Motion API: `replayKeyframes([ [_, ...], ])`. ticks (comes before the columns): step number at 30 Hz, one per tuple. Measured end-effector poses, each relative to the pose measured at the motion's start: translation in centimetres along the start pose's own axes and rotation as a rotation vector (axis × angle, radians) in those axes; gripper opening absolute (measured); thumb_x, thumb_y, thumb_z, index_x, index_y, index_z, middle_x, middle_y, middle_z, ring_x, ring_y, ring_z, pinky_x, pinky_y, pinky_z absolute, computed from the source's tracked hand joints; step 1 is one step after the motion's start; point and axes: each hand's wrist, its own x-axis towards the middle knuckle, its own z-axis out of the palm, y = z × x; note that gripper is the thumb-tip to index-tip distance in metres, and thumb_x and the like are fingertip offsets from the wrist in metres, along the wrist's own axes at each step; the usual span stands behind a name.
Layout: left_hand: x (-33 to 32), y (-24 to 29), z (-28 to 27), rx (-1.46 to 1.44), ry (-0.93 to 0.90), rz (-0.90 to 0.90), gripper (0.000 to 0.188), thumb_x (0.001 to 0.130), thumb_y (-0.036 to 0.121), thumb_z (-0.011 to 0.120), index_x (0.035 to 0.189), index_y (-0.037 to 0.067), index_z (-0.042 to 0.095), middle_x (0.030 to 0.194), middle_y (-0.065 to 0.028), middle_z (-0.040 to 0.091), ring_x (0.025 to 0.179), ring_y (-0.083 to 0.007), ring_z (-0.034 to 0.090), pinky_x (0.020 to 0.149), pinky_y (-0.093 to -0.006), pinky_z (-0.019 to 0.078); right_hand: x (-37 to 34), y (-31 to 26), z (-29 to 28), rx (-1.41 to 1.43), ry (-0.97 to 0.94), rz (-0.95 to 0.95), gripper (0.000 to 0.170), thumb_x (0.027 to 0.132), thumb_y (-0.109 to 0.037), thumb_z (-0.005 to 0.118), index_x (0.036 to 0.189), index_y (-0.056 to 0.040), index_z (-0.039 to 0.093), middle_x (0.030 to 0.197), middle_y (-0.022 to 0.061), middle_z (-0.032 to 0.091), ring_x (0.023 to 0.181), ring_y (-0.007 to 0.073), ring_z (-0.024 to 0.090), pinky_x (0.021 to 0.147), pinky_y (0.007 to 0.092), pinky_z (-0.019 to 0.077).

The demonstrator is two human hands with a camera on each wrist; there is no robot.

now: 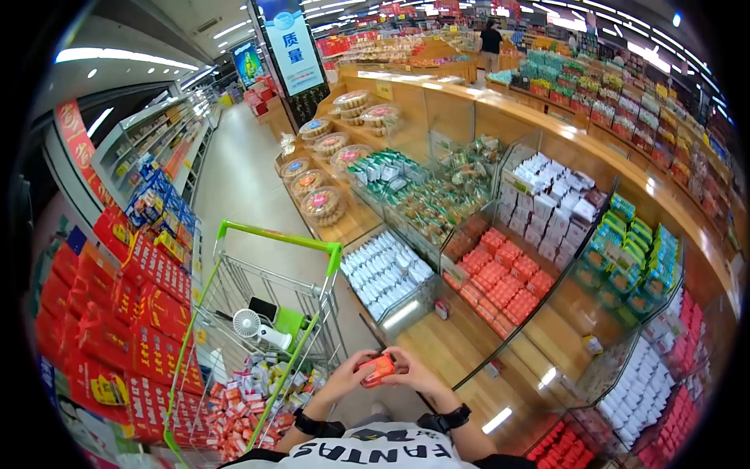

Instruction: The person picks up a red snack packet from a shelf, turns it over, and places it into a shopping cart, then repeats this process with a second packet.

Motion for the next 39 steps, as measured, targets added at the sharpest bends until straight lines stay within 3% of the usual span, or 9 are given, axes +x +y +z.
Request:
replayKeyframes([
  [1,0.4,0.2,-0.2,-0.016,-0.003,0.019,0.036,0.084,0.015,0.049,0.116,0.002,0.04,0.096,-0.0076,0.052,0.086,-0.0113,0.05,0.071,-0.0229,0.0427,0.2,0.0,0.4,0.036,0.044,0.013,0.058,0.074,-0.006,0.063,0.122,-0.0112,0.031,0.099,0.0129,0.054,0.082,0.016,0.055,0.066,0.0268,0.0479],
  [3,0.2,0.3,-1.4,0.133,-0.011,0.053,0.048,0.083,0.011,0.05,0.125,0.005,0.028,0.106,-0.0105,0.047,0.092,-0.0141,0.049,0.075,-0.026,0.0433,0.5,-0.8,1.2,0.06,0.088,0.022,0.058,0.074,-0.005,0.063,0.122,-0.0118,0.031,0.099,0.013,0.054,0.083,0.0159,0.055,0.066,0.0267,0.048],
  [6,0.2,-0.2,-3.0,0.011,-0.014,0.17,0.052,0.083,0.01,0.051,0.127,0.005,0.023,0.106,-0.0129,0.045,0.095,-0.0171,0.049,0.08,-0.0274,0.0416,1.9,-0.7,2.0,0.095,0.138,0.002,0.057,0.075,-0.005,0.062,0.122,-0.0118,0.031,0.098,0.0127,0.055,0.082,0.016,0.056,0.066,0.0267,0.0481],
  [9,-0.6,0.7,-4.3,-0.096,-0.03,0.137,0.059,0.079,0.008,0.056,0.128,0.007,0.023,0.112,-0.0109,0.041,0.1,-0.0171,0.047,0.084,-0.0279,0.0408,3.2,-1.1,3.2,0.122,0.175,-0.06,0.056,0.073,-0.007,0.064,0.119,-0.0112,0.034,0.092,0.0092,0.057,0.079,0.0128,0.055,0.063,0.0234,0.0457],
  [16,-2.5,1.6,-7.9,-0.154,0.056,0.202,0.073,0.069,-0.002,0.064,0.128,0.008,0.022,0.12,-0.0107,0.035,0.106,-0.0188,0.043,0.086,-0.0294,0.0411,6.2,-1.7,6.2,0.119,0.116,-0.087,0.053,0.074,-0.005,0.062,0.119,-0.0098,0.033,0.093,0.011,0.056,0.08,0.0145,0.056,0.068,0.0258,0.0469],
  [24,-4.7,-0.6,-12.2,-0.265,0.177,0.187,0.066,0.068,-0.002,0.064,0.123,0.007,0.028,0.118,-0.0108,0.039,0.103,-0.0195,0.046,0.084,-0.0313,0.0435,9.2,-1.9,10.1,0.169,0.048,-0.043,0.047,0.076,-0.003,0.058,0.116,-0.0093,0.033,0.101,0.0128,0.054,0.087,0.019,0.056,0.072,0.0289,0.0476],
  [29,-6.9,-2.1,-14.4,-0.182,0.297,0.212,0.061,0.069,0.003,0.064,0.121,0.007,0.033,0.113,-0.0089,0.045,0.101,-0.017,0.048,0.084,-0.0289,0.0422,11.4,-1.0,12.3,0.135,-0.026,-0.008,0.048,0.076,-0.002,0.058,0.116,-0.0094,0.033,0.101,0.0136,0.053,0.087,0.0193,0.056,0.072,0.0289,0.0473],
  [39,-12.7,-3.4,-16.6,-0.221,0.577,0.247,0.057,0.069,0.0,0.064,0.119,0.007,0.036,0.106,-0.0075,0.047,0.097,-0.0151,0.05,0.08,-0.0269,0.0445,15.3,-0.8,16.8,0.029,-0.308,0.063,0.048,0.075,0.0,0.057,0.115,-0.0081,0.033,0.099,0.0115,0.054,0.086,0.0169,0.055,0.072,0.0269,0.045],
])
